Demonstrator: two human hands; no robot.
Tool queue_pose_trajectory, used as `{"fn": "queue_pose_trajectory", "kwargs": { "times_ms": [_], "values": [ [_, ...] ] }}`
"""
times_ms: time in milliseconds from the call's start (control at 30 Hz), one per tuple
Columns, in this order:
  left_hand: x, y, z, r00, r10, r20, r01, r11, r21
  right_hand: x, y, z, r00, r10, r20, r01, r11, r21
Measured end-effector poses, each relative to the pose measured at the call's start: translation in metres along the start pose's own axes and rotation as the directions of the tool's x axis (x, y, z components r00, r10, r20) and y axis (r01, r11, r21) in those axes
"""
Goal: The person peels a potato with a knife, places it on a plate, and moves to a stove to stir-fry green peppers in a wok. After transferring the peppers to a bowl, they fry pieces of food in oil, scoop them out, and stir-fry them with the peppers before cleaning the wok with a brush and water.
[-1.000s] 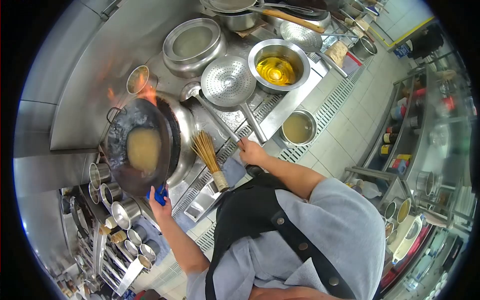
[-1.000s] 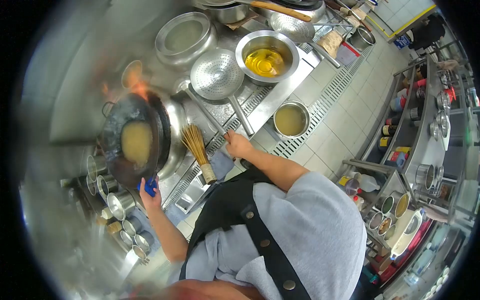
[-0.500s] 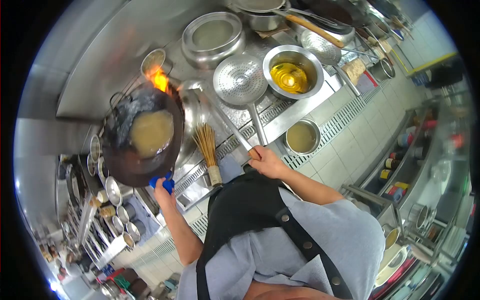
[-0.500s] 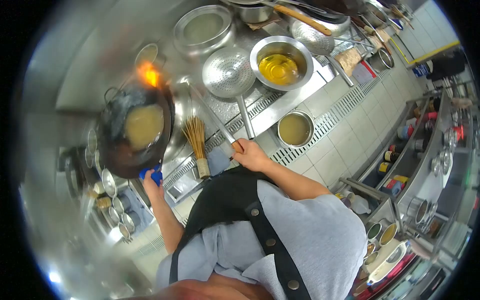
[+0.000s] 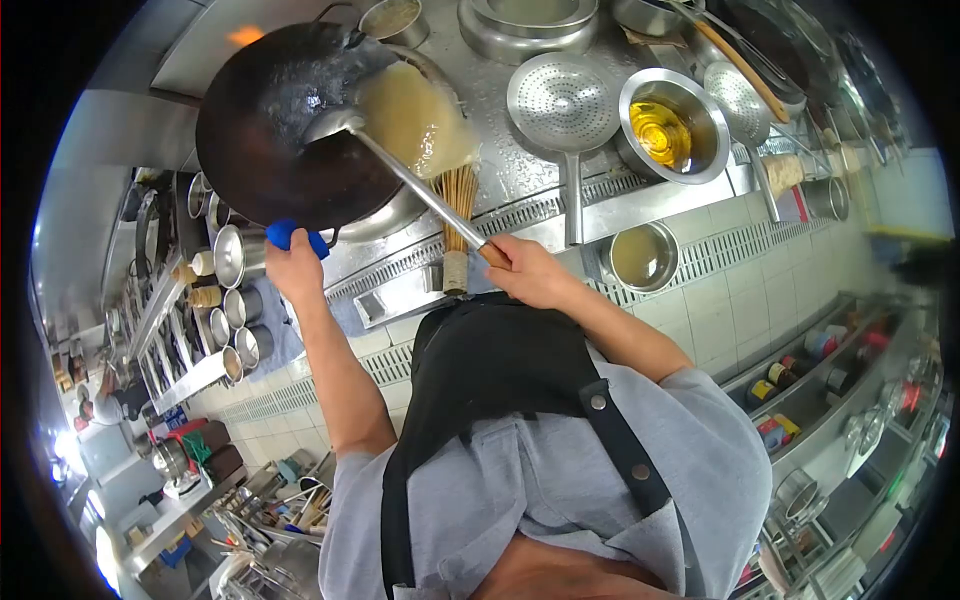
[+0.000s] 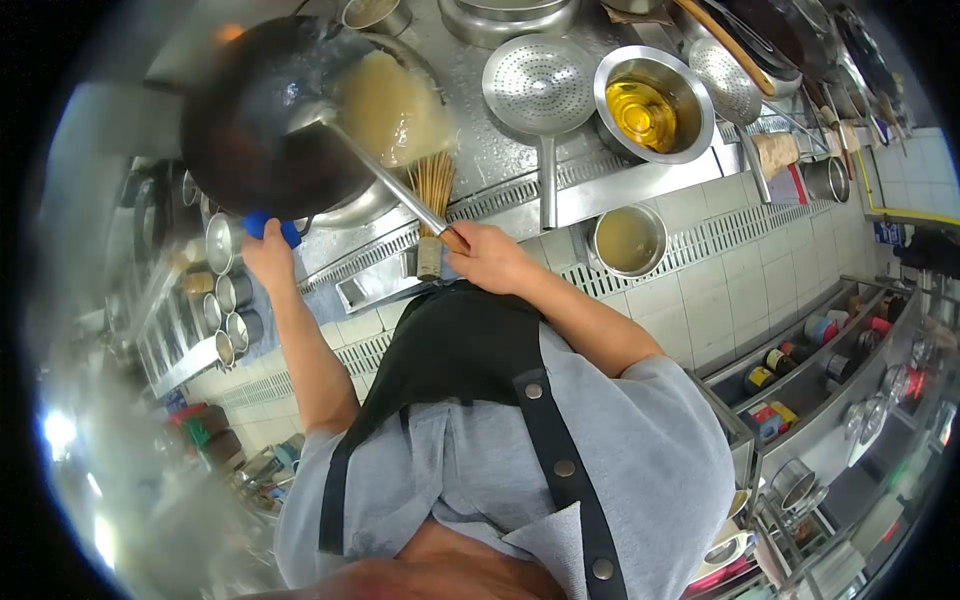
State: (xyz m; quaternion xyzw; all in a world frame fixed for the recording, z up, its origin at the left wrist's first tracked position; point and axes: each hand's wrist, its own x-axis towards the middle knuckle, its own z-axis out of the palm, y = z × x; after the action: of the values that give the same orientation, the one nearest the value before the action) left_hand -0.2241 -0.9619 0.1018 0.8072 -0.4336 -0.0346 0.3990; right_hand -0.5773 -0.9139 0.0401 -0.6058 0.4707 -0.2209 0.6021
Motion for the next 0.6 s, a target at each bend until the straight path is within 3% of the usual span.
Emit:
{"fn": "queue_pose_trajectory", "kwargs": {
  "times_ms": [33, 67, 133, 167, 233, 300, 433, 500, 533, 600],
  "values": [
    [0.002, 0.001, 0.0, 0.998, 0.048, -0.027, -0.044, 0.991, 0.123, 0.003, -0.001, 0.003, 0.999, 0.008, 0.043, -0.008, 1.0, 0.001],
    [-0.001, 0.006, 0.001, 0.998, 0.056, -0.008, -0.055, 0.992, 0.114, 0.006, 0.004, 0.009, 1.0, 0.019, 0.023, -0.019, 1.0, 0.004],
    [-0.013, 0.018, 0.002, 0.979, 0.169, -0.118, -0.143, 0.969, 0.202, 0.01, 0.016, 0.021, 0.97, -0.235, -0.068, 0.212, 0.947, -0.24],
    [-0.016, 0.024, -0.001, 0.978, 0.199, -0.065, -0.184, 0.967, 0.179, 0.009, 0.017, 0.022, 0.971, -0.218, -0.096, 0.19, 0.951, -0.243],
    [-0.02, 0.017, 0.0, 0.963, 0.264, -0.052, -0.25, 0.95, 0.186, 0.004, 0.007, 0.021, 1.0, 0.001, -0.005, -0.001, 0.989, -0.151],
    [-0.02, 0.005, 0.003, 0.931, 0.358, -0.063, -0.339, 0.917, 0.209, 0.001, 0.014, 0.027, 0.999, -0.024, -0.047, 0.017, 0.988, -0.153],
    [-0.02, -0.004, 0.006, 0.923, 0.379, -0.065, -0.356, 0.907, 0.225, 0.008, 0.022, 0.038, 0.994, -0.068, -0.085, 0.051, 0.981, -0.19],
    [-0.023, -0.005, 0.009, 0.964, 0.252, -0.087, -0.239, 0.961, 0.138, 0.013, 0.018, 0.034, 0.999, 0.009, -0.036, -0.013, 0.995, -0.103],
    [-0.021, -0.015, 0.014, 0.963, 0.257, -0.082, -0.245, 0.96, 0.136, 0.013, 0.01, 0.027, 0.997, 0.077, 0.027, -0.076, 0.997, -0.024],
    [-0.015, -0.042, 0.023, 0.984, 0.099, -0.146, -0.099, 0.995, 0.009, 0.007, -0.009, 0.004, 0.996, 0.085, 0.013, -0.086, 0.993, 0.076]
  ]
}}
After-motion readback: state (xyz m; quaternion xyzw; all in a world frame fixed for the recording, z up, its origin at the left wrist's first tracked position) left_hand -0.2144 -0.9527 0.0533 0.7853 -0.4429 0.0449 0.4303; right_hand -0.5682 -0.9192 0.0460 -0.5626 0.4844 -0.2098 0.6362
